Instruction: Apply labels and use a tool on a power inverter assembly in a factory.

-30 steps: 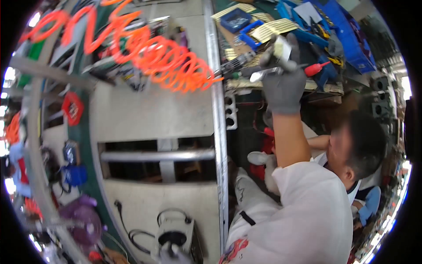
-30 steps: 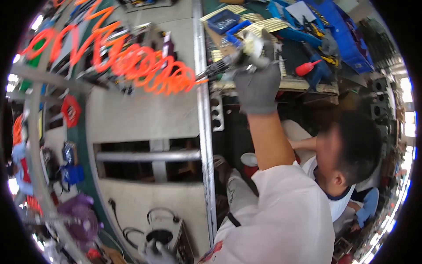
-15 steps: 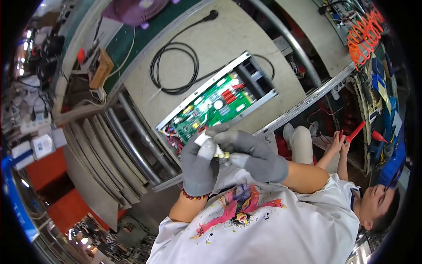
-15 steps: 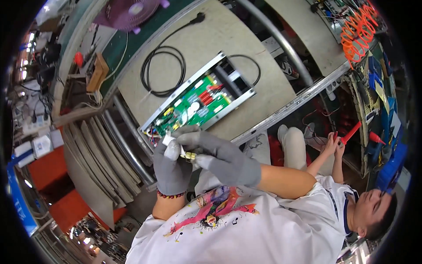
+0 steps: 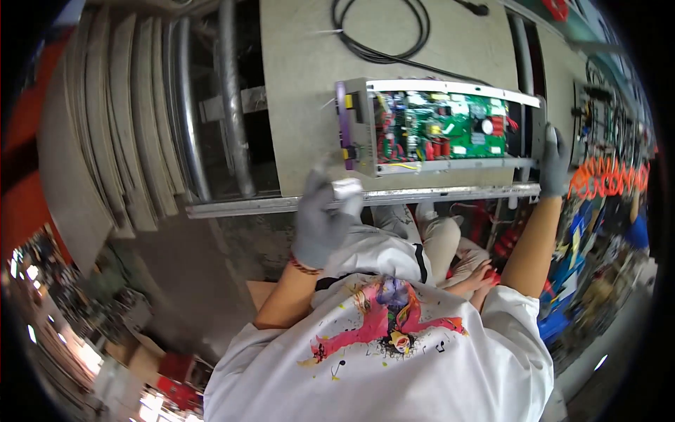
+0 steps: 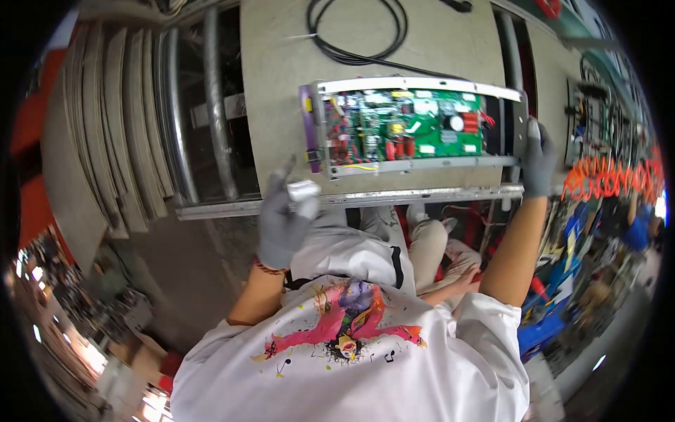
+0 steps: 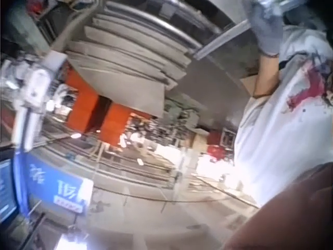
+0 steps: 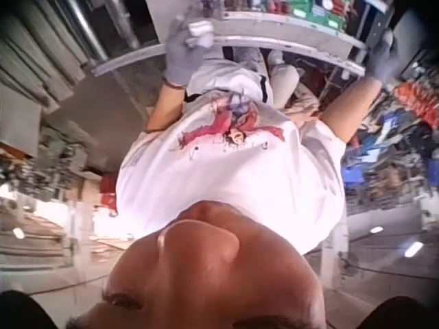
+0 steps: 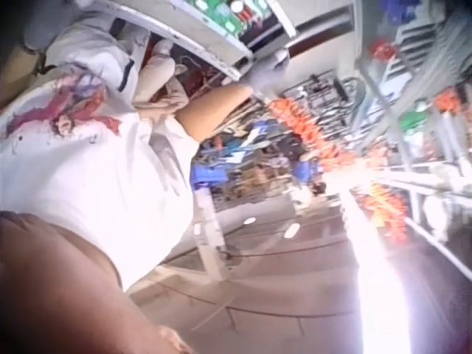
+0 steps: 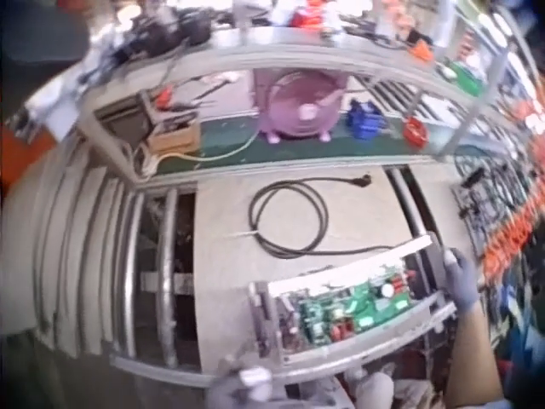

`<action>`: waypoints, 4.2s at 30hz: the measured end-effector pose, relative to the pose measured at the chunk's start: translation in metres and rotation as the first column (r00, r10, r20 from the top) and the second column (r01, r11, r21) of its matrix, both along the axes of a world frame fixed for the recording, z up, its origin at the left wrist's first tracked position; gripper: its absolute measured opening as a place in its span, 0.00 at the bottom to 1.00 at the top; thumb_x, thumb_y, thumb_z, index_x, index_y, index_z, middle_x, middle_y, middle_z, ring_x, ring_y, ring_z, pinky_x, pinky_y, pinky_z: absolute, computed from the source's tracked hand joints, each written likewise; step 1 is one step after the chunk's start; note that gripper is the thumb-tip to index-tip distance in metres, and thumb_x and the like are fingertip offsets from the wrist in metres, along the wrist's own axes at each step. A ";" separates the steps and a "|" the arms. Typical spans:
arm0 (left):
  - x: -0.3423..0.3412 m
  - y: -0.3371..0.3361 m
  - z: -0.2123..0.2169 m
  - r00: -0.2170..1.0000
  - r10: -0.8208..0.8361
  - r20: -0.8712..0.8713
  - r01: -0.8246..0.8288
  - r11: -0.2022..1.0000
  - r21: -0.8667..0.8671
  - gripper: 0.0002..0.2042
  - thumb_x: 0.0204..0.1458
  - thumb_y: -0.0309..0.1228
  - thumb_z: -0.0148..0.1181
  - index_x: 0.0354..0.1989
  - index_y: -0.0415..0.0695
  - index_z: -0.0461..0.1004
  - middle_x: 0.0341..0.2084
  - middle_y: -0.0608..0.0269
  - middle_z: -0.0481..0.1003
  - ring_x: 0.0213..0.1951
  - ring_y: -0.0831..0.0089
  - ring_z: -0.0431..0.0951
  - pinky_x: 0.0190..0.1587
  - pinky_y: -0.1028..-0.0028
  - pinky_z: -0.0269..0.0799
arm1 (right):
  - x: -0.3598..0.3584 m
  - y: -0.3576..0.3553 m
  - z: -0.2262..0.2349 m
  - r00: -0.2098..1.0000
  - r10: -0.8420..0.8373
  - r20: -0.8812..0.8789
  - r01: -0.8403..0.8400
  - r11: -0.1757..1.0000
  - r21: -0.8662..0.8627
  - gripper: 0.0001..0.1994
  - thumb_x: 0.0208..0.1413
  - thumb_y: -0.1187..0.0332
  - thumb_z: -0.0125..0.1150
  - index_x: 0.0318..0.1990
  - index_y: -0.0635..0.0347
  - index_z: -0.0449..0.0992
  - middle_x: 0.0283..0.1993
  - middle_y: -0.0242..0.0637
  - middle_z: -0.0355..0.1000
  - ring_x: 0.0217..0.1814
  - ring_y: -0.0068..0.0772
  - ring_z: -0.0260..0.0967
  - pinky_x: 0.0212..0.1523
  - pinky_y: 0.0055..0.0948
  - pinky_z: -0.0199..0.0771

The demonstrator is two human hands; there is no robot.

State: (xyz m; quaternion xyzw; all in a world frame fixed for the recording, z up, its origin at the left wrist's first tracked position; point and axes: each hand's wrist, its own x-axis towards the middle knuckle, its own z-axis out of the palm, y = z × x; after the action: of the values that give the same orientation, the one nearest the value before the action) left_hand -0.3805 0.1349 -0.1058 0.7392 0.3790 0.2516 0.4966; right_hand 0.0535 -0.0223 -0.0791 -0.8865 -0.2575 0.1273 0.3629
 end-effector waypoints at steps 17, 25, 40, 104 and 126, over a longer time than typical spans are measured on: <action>0.083 -0.044 -0.003 0.931 0.290 0.223 -0.296 0.955 -0.006 0.07 0.49 0.27 0.55 0.34 0.37 0.75 0.39 0.51 0.70 0.37 0.60 0.70 0.44 0.64 0.67 | -0.022 0.036 0.008 0.895 0.224 -0.386 -0.084 0.935 0.346 0.34 0.37 0.79 0.42 0.61 0.65 0.60 0.59 0.41 0.62 0.61 0.30 0.59 0.63 0.25 0.53; 0.108 0.153 -0.015 0.911 0.122 0.395 -0.033 0.974 -0.226 0.07 0.50 0.21 0.55 0.38 0.37 0.74 0.32 0.61 0.75 0.35 0.69 0.75 0.37 0.71 0.72 | -0.147 0.021 0.003 0.954 -0.223 -0.200 0.274 0.919 0.285 0.28 0.40 0.77 0.49 0.55 0.64 0.61 0.51 0.43 0.62 0.54 0.34 0.59 0.56 0.28 0.58; 0.141 0.164 0.008 0.842 0.101 0.529 0.150 0.899 -0.411 0.13 0.48 0.23 0.61 0.43 0.40 0.69 0.37 0.50 0.74 0.37 0.56 0.75 0.39 0.65 0.73 | -0.185 0.027 -0.035 0.920 -0.277 -0.276 0.382 0.794 0.473 0.10 0.55 0.67 0.51 0.39 0.65 0.73 0.28 0.38 0.70 0.31 0.24 0.66 0.34 0.25 0.68; -0.147 -0.065 0.133 0.859 -0.446 0.250 0.511 0.764 -0.393 0.11 0.55 0.29 0.53 0.41 0.34 0.73 0.28 0.60 0.76 0.28 0.77 0.76 0.31 0.79 0.71 | -0.494 -0.075 0.133 0.979 0.062 0.196 -0.131 0.921 0.367 0.08 0.55 0.71 0.53 0.42 0.58 0.74 0.31 0.41 0.68 0.31 0.42 0.70 0.30 0.33 0.71; -0.156 -0.065 0.138 0.839 -0.494 0.228 0.543 0.734 -0.407 0.08 0.52 0.29 0.51 0.33 0.37 0.73 0.28 0.68 0.71 0.30 0.81 0.67 0.33 0.80 0.62 | -0.510 -0.057 0.109 0.976 0.057 0.212 -0.160 0.848 0.506 0.10 0.51 0.71 0.58 0.42 0.59 0.71 0.33 0.40 0.70 0.33 0.43 0.71 0.33 0.34 0.72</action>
State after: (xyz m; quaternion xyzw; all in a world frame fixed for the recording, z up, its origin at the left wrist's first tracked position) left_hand -0.5366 0.0703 0.0323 0.6633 0.1796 0.0450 0.7251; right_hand -0.4568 -0.0796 0.0297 -0.7473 -0.3654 -0.0113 0.5548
